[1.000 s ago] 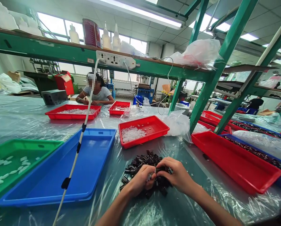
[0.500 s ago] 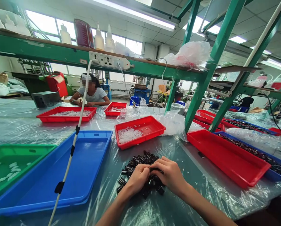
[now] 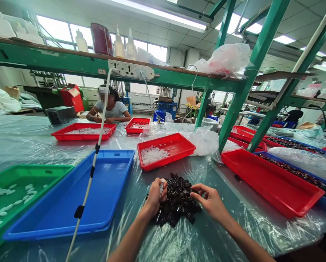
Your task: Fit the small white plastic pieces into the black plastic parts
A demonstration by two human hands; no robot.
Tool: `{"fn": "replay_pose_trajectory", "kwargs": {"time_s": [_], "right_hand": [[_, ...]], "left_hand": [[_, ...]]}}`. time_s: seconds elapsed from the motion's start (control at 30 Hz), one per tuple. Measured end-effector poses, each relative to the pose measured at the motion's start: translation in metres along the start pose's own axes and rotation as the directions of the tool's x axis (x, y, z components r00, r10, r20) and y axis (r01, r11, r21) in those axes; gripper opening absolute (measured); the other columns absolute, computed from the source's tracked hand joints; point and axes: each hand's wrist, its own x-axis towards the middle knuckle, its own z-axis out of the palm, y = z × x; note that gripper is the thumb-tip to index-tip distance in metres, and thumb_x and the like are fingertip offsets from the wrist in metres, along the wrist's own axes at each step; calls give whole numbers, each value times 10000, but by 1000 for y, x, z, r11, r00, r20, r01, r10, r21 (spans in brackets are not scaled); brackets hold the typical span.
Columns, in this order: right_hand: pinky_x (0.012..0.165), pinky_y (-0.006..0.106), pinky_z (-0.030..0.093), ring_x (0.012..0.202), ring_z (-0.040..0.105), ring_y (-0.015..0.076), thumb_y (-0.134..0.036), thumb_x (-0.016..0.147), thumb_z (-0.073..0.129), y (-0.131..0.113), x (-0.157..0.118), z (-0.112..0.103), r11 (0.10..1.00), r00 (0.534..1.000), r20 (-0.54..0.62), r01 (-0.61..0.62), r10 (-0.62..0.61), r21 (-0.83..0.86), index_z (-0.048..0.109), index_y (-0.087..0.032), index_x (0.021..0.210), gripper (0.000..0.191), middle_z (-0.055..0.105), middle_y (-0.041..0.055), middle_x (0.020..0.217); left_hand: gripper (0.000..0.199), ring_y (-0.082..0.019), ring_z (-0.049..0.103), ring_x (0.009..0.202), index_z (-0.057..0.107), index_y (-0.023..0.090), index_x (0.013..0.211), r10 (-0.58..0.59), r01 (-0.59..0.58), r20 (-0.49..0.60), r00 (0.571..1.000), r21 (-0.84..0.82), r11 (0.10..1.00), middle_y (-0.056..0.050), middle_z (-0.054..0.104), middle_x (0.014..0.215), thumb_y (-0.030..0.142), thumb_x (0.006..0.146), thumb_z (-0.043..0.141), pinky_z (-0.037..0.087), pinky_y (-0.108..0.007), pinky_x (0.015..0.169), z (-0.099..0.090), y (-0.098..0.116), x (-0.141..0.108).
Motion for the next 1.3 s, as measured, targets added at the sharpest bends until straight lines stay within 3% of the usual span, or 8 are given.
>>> {"fn": "replay_pose_trajectory", "kwargs": {"time_s": [0.2,0.37,0.47,0.6,0.7,0.8,1.03,1.3], "right_hand": [[635,283,443,657,572,166,-480,841,641,3,-3,2,999,995,94,13,-9,-44,731,-224,933,286,691,4,753],[829,331,481,914,618,219,-388,858,658,-8,5,26,980,978,123,179,-168,-89,709,-244,1060,254,715,42,999],[913,352,463,1054,594,238,-374,877,636,0,9,19,940,961,121,269,-248,-208,665,-252,1142,293,686,60,1108],[672,305,449,759,658,212,-420,948,488,40,-1,-29,865,999,-24,27,-46,-501,632,-223,1051,265,695,41,847],[551,293,348,673,662,237,-470,948,466,75,-22,-68,676,981,-138,-194,136,-711,596,-216,949,285,688,47,743],[526,291,292,677,676,267,-532,950,439,96,-42,-88,529,956,-106,-240,272,-814,569,-218,824,362,695,64,723],[563,307,315,776,710,282,-312,1007,341,92,-45,-80,516,952,142,-19,270,-857,589,-211,883,296,734,89,839],[580,299,378,831,722,280,-341,1028,269,91,-15,-71,490,963,-16,-151,270,-859,583,-194,966,353,745,112,913]], "left_hand": [[232,-51,106,357,461,185,598,-6,38,128,992,-245,969,71,312,407,339,773,460,105,-185,358,-1,12,-3],[290,-43,121,323,461,181,587,-10,20,39,999,-283,959,81,299,383,327,836,487,112,-181,336,-7,18,-2],[291,-44,179,308,444,181,580,-2,2,-1,1000,-346,938,79,304,394,274,854,479,145,-179,329,-12,24,-3],[274,-55,240,294,428,186,595,-14,8,-9,1000,-439,898,71,330,421,209,868,431,186,-184,312,-14,37,-7],[282,-66,270,289,405,195,589,-51,36,-17,999,-485,874,63,337,432,177,870,396,215,-193,303,-13,43,-9],[294,-69,278,285,398,196,582,-76,56,-20,997,-503,863,58,336,436,162,874,373,224,-197,298,-12,41,-9],[328,-66,283,284,414,187,568,-75,53,-28,997,-475,879,52,331,428,160,889,353,222,-198,299,-10,36,-8],[346,-69,277,287,429,182,555,-33,12,-40,999,-453,892,51,326,428,160,892,353,215,-205,303,-14,37,-7]]}}
